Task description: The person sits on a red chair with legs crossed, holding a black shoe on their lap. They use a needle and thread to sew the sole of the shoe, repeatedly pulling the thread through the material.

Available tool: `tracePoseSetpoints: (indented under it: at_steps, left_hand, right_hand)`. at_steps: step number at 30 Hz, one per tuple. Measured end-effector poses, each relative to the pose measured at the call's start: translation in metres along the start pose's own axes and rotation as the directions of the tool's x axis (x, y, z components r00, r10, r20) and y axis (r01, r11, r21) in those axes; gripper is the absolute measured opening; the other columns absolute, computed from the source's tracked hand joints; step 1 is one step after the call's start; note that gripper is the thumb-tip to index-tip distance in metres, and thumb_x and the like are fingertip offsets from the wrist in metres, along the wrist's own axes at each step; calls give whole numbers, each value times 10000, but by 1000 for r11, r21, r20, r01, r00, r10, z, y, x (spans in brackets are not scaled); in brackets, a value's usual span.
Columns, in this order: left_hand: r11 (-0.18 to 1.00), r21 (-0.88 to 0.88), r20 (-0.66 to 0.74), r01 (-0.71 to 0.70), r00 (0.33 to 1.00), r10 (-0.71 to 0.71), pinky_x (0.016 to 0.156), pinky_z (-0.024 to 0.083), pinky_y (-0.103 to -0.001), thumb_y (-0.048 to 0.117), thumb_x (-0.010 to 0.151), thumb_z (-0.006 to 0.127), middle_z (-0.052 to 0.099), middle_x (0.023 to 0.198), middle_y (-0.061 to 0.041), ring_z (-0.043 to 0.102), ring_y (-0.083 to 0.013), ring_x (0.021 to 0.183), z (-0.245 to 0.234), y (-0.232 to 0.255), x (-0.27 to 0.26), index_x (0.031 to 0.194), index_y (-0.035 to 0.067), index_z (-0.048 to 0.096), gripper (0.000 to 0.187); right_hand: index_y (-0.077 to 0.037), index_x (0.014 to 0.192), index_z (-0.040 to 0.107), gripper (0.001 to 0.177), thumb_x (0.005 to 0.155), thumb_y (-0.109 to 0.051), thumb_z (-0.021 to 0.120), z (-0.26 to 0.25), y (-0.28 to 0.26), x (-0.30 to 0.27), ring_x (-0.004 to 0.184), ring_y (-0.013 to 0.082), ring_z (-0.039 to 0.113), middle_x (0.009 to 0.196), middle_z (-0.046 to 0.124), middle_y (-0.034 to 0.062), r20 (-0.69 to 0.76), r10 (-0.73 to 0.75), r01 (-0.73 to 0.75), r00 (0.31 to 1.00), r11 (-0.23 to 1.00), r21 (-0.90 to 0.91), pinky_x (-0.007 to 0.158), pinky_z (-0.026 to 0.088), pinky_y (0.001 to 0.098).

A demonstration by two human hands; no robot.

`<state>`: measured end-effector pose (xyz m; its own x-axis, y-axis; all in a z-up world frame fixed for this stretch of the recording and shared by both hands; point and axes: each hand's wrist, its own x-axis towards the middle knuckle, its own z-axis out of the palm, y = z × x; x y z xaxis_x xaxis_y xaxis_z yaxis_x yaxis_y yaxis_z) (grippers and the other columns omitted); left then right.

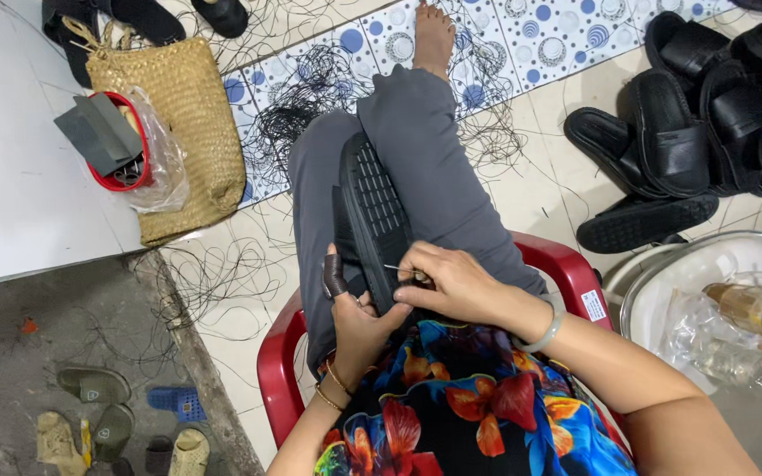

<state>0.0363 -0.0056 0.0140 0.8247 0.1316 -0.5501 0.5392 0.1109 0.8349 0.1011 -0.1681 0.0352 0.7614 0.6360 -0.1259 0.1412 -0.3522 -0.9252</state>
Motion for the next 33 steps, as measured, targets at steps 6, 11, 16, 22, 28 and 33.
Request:
tracePoseSetpoints:
  at_steps: [6,11,16,22,28,33]
  left_hand:
    - [999,32,21,1,1000,-2,548,596,-348,132,510,894,640,980,-234,684,-284,731,0,-16,1,1344,-2,197,1095]
    - [1000,-27,99,5,995,-2,583,589,-363,112,472,899,637,969,-270,675,-306,761,-3,3,-1,1405,4,108,1228]
    - [789,510,-13,-343,914,406,472,469,-442,408,502,863,505,516,-256,592,-433,566,-9,-46,6,617,-94,538,609]
    - [967,125,24,-223,975,222,853,502,-522,209,549,801,476,1211,-381,489,-523,1084,-14,-13,-6,1447,27,21,1203]
    - [964,107,-85,-242,964,251,834,593,-299,202,643,780,591,1175,-136,640,-251,1067,-18,-13,-13,1375,150,227,919]
    - [955,284,-134,82,990,-45,596,479,-252,482,548,710,628,689,-7,628,-109,707,-18,-12,-14,796,84,562,491]
  right_hand:
    - [-108,732,581,128,850,-158,595,-3,-1,-3,631,287,608,794,606,61,19,-20,21,1000,999,-39,529,479,339]
    - [-65,740,573,177,894,-138,526,19,18,3,450,77,516,800,649,88,-29,70,-41,997,816,577,417,422,194]
    - [-85,800,615,64,844,-128,597,41,60,-5,552,85,448,588,551,0,-51,251,-221,967,919,327,481,367,243]
    - [-98,788,617,75,860,-99,596,24,40,-9,523,81,452,555,561,47,-8,239,-235,971,961,145,438,365,232]
    - [-12,1147,331,219,956,21,434,-37,20,-23,686,172,482,1005,531,158,-34,289,-287,957,957,52,641,390,254]
    - [-77,1318,550,343,978,-118,568,-33,-5,-21,887,229,597,1066,617,97,122,41,42,992,794,-606,723,441,342]
